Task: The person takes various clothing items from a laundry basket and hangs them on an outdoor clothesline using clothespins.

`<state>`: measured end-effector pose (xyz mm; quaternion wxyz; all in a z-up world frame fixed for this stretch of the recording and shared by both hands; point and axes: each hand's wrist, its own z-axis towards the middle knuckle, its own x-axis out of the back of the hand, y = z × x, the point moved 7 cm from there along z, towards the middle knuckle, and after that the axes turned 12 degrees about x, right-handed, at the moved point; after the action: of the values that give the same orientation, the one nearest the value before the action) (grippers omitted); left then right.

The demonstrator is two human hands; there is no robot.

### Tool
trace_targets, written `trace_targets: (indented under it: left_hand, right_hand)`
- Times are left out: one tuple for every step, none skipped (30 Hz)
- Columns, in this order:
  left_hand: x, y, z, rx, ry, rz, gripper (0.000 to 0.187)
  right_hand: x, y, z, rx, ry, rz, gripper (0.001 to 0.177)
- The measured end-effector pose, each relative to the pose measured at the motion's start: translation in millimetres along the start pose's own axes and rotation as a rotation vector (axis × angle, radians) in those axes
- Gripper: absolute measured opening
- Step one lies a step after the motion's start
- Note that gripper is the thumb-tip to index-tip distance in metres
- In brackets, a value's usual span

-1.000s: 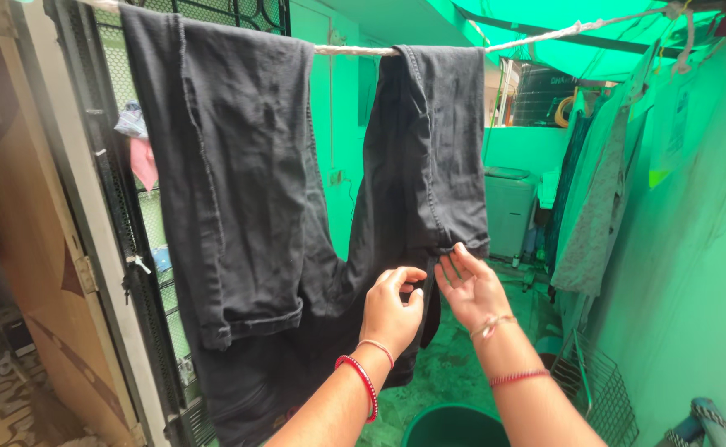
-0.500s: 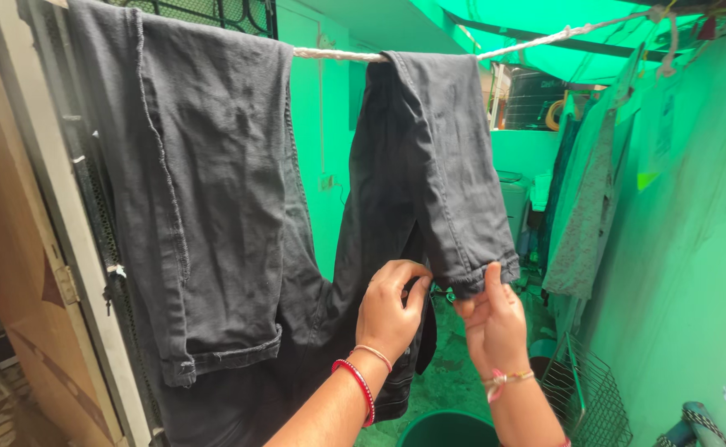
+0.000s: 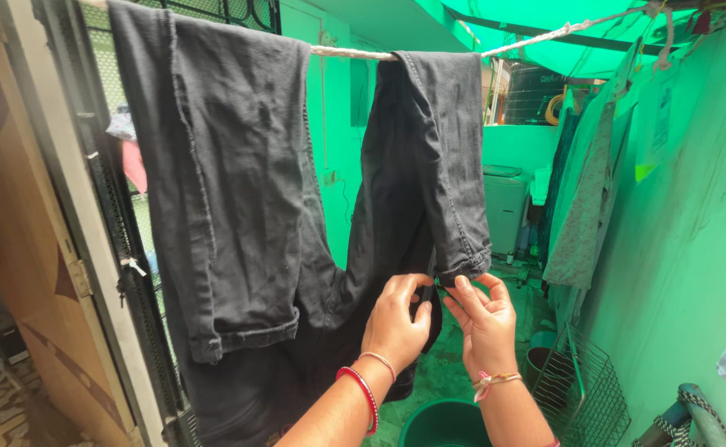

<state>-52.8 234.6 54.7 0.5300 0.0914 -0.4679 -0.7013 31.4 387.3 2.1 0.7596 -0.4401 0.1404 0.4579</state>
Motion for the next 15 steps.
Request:
trace_targets:
  left_hand:
    - [1,-3,-4,0.002,0.001,0.0,0.027]
    - [2,-7,-8,0.038,-0.03,-0.008,0.029]
    - [2,-12,-13,0.076,-0.057,-0.017,0.031]
    - [5,-14,-18,0.079,-0.054,-0.017,0.031]
    - [10,-17,-24,0.099,-0.056,-0.015,0.031]
    - [16,-20,-28,0.118,-0.058,-0.013,0.031]
    - [24,-23,-33,0.13,-0.05,-0.008,0.031]
    - [32,-25,-38,0.141,-0.042,-0.045,0.03]
    - [41,-27,-43,0.154,-0.036,-0.081,0.029]
    - [52,-30,-49,0.168,-0.029,-0.075,0.029]
    - [65,-29,-55,0.141,0.004,-0.11,0.027]
    - [80,-28,-62,0.115,0.037,-0.144,0.026]
    - [93,-29,-68,0.131,0.05,-0.138,0.026]
    - [110,-29,-76,0.105,0.108,-0.163,0.024]
    - [129,-29,-85,0.083,0.169,-0.185,0.023]
  right_hand:
    - [-3,1,-4,-0.018,-0.009,-0.02,0.034]
    - [-6,1,-9,-0.036,-0.018,-0.041,0.034]
    - [-9,0,-15,-0.039,-0.021,-0.04,0.034]
    - [-13,1,-23,-0.085,-0.046,-0.062,0.029]
    - [-20,5,-32,-0.135,-0.076,-0.082,0.024]
    - [-26,5,-38,-0.142,-0.083,-0.078,0.024]
    - [-30,6,-47,-0.163,-0.07,-0.101,0.022]
    - [-34,9,-55,-0.183,-0.057,-0.125,0.021]
    - [-41,11,-65,-0.198,-0.062,-0.122,0.021]
    - [-48,12,-73,-0.196,-0.057,-0.114,0.02]
    - [-56,13,-80,-0.195,-0.053,-0.106,0.02]
    - [-64,15,-89,-0.211,-0.059,-0.103,0.02]
    - [-74,15,-99,-0.204,-0.077,-0.096,0.019]
    - [-84,15,-109,-0.197,-0.095,-0.088,0.018]
    - [-94,18,-122,-0.222,-0.107,-0.085,0.018]
